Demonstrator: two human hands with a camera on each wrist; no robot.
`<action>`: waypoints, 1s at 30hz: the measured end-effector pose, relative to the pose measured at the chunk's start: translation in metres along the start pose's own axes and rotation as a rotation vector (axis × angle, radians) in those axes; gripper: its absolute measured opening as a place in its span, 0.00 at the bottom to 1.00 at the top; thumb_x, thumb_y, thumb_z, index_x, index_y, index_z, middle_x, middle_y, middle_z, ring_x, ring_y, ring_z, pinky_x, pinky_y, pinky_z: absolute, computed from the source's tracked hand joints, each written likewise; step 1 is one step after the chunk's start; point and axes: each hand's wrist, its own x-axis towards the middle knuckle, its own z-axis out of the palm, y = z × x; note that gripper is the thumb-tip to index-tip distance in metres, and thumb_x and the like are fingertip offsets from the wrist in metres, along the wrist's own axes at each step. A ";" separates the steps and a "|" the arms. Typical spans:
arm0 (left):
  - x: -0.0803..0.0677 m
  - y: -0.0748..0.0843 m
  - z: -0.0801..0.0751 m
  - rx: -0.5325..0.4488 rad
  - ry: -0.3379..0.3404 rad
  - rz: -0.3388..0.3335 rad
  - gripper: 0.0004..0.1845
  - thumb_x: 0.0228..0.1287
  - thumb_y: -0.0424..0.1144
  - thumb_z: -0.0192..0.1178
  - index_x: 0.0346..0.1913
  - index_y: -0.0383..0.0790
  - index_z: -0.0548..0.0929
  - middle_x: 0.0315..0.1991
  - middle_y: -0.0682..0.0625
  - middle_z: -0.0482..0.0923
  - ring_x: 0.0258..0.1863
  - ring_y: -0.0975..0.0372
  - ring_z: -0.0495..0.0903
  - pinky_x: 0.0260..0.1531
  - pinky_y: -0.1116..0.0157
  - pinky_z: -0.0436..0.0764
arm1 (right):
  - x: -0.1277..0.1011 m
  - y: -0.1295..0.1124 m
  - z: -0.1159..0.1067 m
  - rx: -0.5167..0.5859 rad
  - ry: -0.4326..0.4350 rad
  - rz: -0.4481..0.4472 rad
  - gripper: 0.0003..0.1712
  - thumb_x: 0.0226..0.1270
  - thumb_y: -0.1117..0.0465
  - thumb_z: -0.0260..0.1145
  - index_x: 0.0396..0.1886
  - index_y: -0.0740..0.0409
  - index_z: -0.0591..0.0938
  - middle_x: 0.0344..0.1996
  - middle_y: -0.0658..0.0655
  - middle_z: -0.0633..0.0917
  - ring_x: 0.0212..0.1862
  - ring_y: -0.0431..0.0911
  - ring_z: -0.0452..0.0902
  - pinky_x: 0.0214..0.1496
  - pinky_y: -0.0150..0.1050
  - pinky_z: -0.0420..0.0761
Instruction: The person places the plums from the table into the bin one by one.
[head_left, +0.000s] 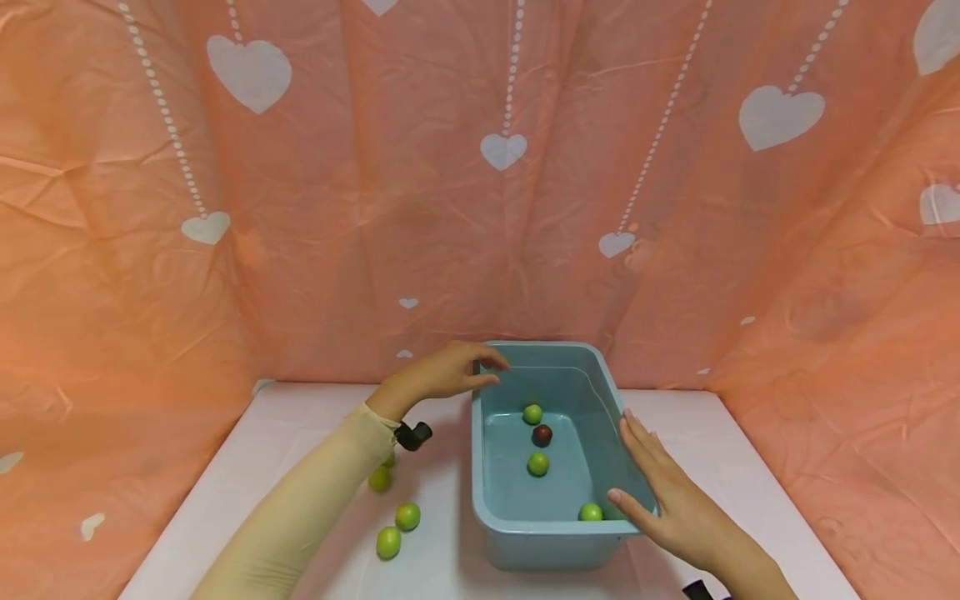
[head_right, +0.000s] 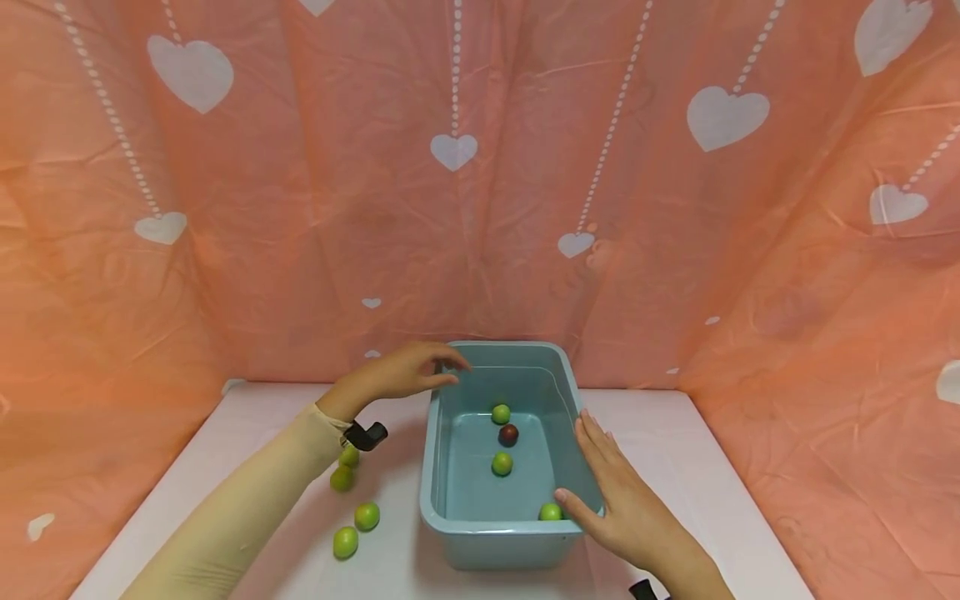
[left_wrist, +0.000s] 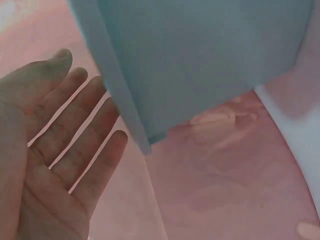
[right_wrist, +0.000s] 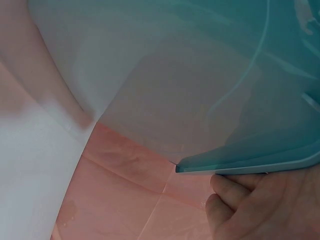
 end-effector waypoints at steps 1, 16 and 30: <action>-0.003 0.000 -0.001 -0.004 0.008 -0.002 0.18 0.79 0.42 0.66 0.65 0.42 0.85 0.62 0.49 0.86 0.59 0.53 0.85 0.60 0.51 0.84 | 0.000 0.000 0.000 0.000 0.000 -0.003 0.53 0.75 0.47 0.72 0.88 0.58 0.55 0.87 0.63 0.54 0.82 0.74 0.51 0.73 0.16 0.35; -0.052 -0.018 -0.007 -0.027 0.098 -0.089 0.18 0.78 0.39 0.67 0.65 0.39 0.84 0.58 0.47 0.86 0.60 0.53 0.84 0.65 0.49 0.81 | -0.001 0.000 0.000 -0.001 0.010 -0.020 0.53 0.75 0.48 0.72 0.88 0.58 0.55 0.87 0.62 0.54 0.82 0.74 0.51 0.74 0.15 0.36; -0.107 -0.053 0.012 0.024 0.067 -0.132 0.15 0.76 0.41 0.69 0.61 0.44 0.87 0.57 0.52 0.87 0.65 0.49 0.81 0.64 0.47 0.82 | -0.001 0.000 0.001 0.011 0.008 -0.007 0.51 0.77 0.48 0.71 0.88 0.58 0.55 0.87 0.62 0.53 0.82 0.74 0.50 0.73 0.15 0.34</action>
